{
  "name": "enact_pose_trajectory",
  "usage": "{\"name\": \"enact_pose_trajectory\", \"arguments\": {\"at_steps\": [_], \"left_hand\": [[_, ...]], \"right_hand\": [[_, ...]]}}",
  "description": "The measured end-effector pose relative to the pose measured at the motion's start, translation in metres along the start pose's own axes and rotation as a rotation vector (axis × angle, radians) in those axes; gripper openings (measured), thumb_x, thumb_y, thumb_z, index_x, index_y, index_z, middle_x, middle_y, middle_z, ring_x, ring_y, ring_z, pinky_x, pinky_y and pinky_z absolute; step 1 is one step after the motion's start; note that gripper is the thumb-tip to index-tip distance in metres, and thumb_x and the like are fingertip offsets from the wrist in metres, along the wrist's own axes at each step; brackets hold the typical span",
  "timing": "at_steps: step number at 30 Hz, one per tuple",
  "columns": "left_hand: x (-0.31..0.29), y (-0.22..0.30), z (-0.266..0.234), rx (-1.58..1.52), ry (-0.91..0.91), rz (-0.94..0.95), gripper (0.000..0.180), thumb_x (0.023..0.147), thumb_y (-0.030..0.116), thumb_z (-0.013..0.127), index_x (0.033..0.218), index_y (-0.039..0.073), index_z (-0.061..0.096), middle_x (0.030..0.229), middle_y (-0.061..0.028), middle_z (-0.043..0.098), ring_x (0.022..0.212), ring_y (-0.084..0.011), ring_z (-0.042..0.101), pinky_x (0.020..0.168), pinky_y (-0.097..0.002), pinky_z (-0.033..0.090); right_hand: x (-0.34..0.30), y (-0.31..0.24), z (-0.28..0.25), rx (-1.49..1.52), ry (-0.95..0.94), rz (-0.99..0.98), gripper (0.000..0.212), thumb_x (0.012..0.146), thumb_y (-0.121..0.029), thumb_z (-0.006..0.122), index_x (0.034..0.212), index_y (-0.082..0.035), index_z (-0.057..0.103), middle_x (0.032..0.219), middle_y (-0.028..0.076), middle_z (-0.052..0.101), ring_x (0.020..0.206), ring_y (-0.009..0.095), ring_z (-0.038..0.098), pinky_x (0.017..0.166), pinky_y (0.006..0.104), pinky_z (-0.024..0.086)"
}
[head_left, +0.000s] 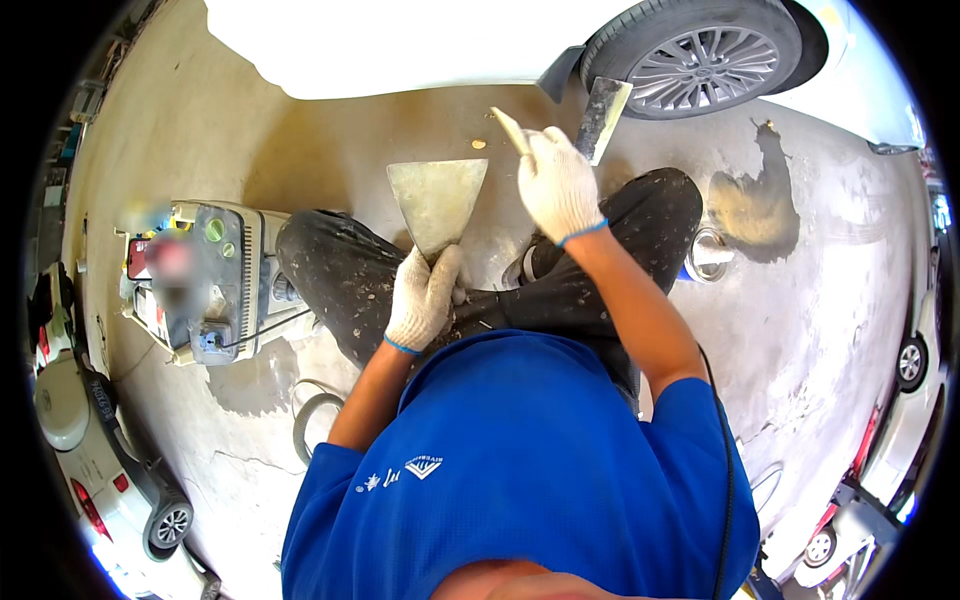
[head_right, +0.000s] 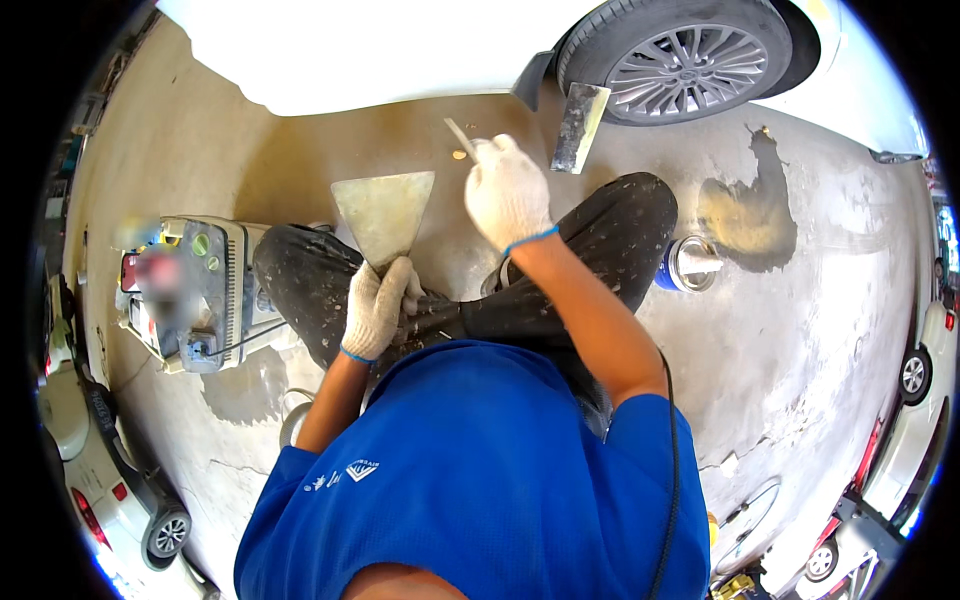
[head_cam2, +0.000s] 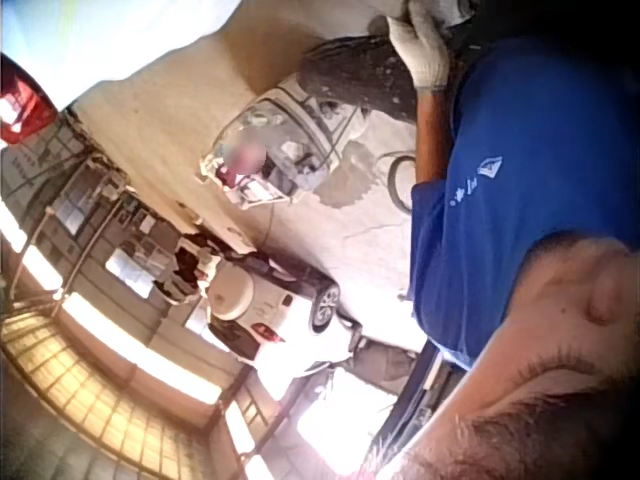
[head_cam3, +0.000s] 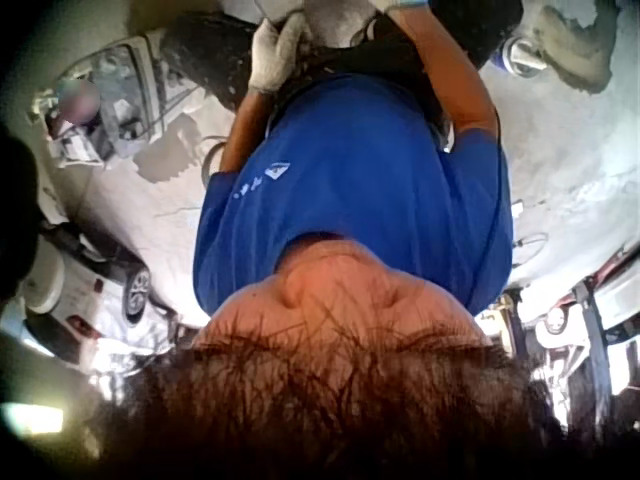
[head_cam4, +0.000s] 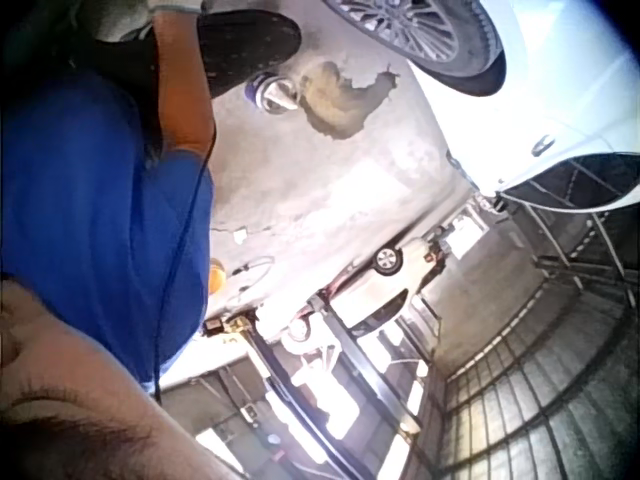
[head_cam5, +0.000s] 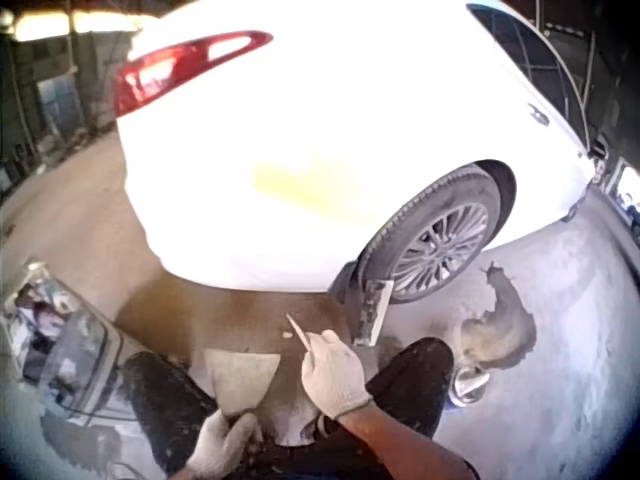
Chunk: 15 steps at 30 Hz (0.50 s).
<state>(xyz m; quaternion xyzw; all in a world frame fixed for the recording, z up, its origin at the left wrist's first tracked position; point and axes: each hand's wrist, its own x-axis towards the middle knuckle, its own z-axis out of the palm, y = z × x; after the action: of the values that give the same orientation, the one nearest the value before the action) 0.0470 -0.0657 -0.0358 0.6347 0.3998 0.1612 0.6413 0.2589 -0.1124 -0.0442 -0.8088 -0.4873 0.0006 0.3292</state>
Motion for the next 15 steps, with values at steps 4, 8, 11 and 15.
{"name": "enact_pose_trajectory", "arguments": {"at_steps": [4,8,11,15], "left_hand": [[0.007,-0.003,0.015,-0.09,0.049,-0.101,0.025,0.101,0.019,0.048,0.085,0.002,0.056,0.06,-0.0022,0.053,0.047,-0.008,0.048,0.041,-0.025,0.038],[-0.002,-0.002,-0.008,-0.14,-0.026,0.078,0.021,0.1,0.022,0.054,0.094,0.003,0.058,0.066,-0.0006,0.056,0.053,-0.0072,0.049,0.046,-0.0237,0.04],[-0.001,-0.008,-0.023,-0.161,-0.081,-0.092,0.023,0.1,0.024,0.055,0.089,0.004,0.057,0.066,-0.0004,0.056,0.054,-0.0067,0.05,0.045,-0.0236,0.039],[-0.002,-0.004,0.0,-0.122,-0.158,-0.13,0.027,0.101,0.025,0.054,0.083,0.005,0.057,0.061,-0.0007,0.054,0.046,-0.0061,0.046,0.039,-0.0222,0.035]], "right_hand": [[-0.031,-0.072,0.005,0.15,-0.07,-0.247,0.017,0.084,-0.01,0.058,0.097,-0.003,0.066,0.091,0.015,0.062,0.084,0.034,0.064,0.074,0.0441,0.055],[0.002,0.043,0.025,0.369,-0.212,0.174,0.021,0.085,-0.008,0.058,0.103,-0.001,0.067,0.09,0.008,0.068,0.079,0.024,0.068,0.071,0.0379,0.057],[-0.001,0.03,-0.024,1.297,-0.183,0.716,0.028,0.084,-0.006,0.057,0.11,0.002,0.066,0.099,0.007,0.07,0.083,0.018,0.069,0.076,0.0301,0.057],[-0.015,-0.003,-0.022,1.189,-0.157,0.615,0.029,0.085,-0.011,0.06,0.109,0.003,0.066,0.094,0.006,0.068,0.082,0.015,0.066,0.075,0.0275,0.054]]}}
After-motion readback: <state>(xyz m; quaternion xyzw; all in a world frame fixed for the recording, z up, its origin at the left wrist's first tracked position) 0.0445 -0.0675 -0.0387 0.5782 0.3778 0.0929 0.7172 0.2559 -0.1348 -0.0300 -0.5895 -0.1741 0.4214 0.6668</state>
